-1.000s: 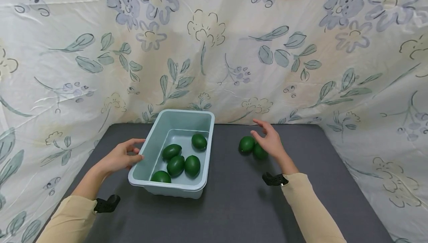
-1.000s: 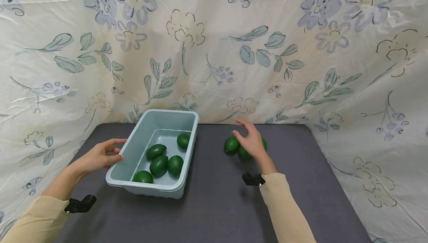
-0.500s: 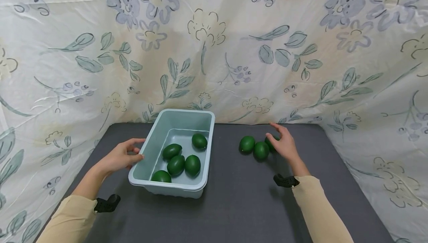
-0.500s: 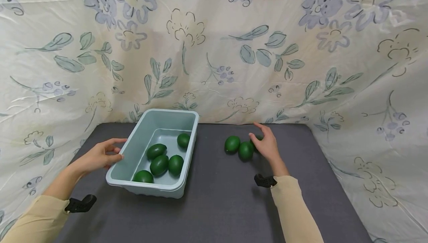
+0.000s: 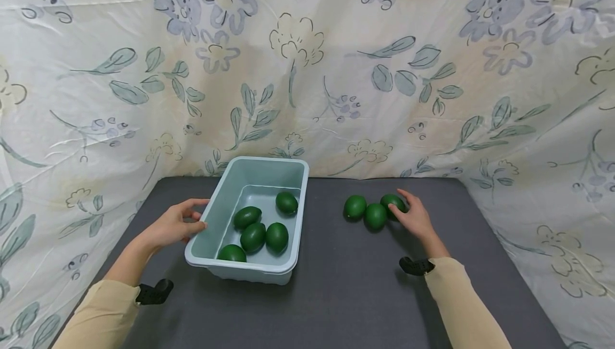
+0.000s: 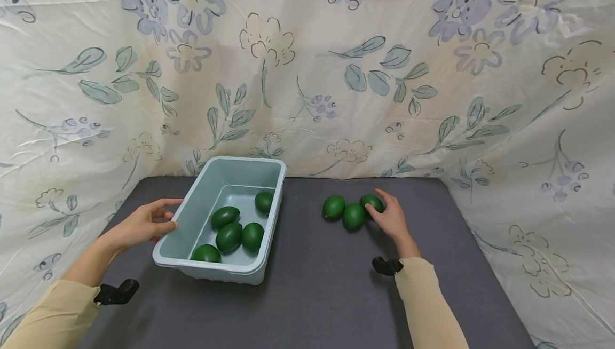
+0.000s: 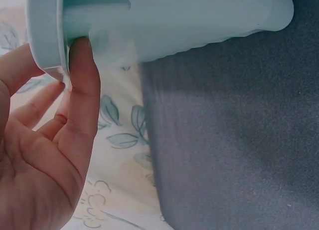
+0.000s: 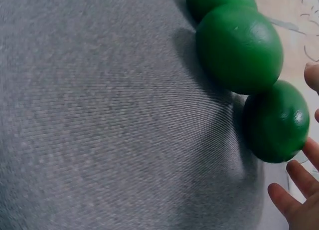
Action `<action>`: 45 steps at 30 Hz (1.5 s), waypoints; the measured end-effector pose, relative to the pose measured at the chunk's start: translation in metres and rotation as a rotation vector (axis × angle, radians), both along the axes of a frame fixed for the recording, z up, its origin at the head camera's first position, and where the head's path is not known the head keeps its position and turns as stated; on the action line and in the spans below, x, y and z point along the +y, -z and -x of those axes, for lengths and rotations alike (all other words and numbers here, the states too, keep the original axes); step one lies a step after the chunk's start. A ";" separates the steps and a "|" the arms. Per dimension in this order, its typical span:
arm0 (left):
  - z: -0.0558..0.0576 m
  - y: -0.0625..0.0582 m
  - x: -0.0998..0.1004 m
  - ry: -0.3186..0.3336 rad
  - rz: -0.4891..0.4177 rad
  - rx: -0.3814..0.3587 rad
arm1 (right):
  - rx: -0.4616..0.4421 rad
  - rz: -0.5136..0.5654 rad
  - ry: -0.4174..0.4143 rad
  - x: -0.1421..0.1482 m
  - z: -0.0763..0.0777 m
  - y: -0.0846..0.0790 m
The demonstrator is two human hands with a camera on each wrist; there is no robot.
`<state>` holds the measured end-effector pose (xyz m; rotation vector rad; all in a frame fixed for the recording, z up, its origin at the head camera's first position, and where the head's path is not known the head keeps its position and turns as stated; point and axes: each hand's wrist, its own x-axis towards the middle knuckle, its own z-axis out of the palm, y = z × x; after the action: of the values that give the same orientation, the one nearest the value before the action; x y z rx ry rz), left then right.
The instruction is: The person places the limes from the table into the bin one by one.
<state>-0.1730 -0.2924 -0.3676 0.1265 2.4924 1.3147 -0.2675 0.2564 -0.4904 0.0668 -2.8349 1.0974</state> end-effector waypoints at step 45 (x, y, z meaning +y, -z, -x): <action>0.001 0.000 -0.001 0.003 0.040 0.019 | 0.068 0.084 0.092 -0.009 0.008 -0.002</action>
<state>-0.1740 -0.2938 -0.3680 0.1348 2.5320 1.2670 -0.2756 0.2479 -0.4884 -0.0310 -2.6995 1.1693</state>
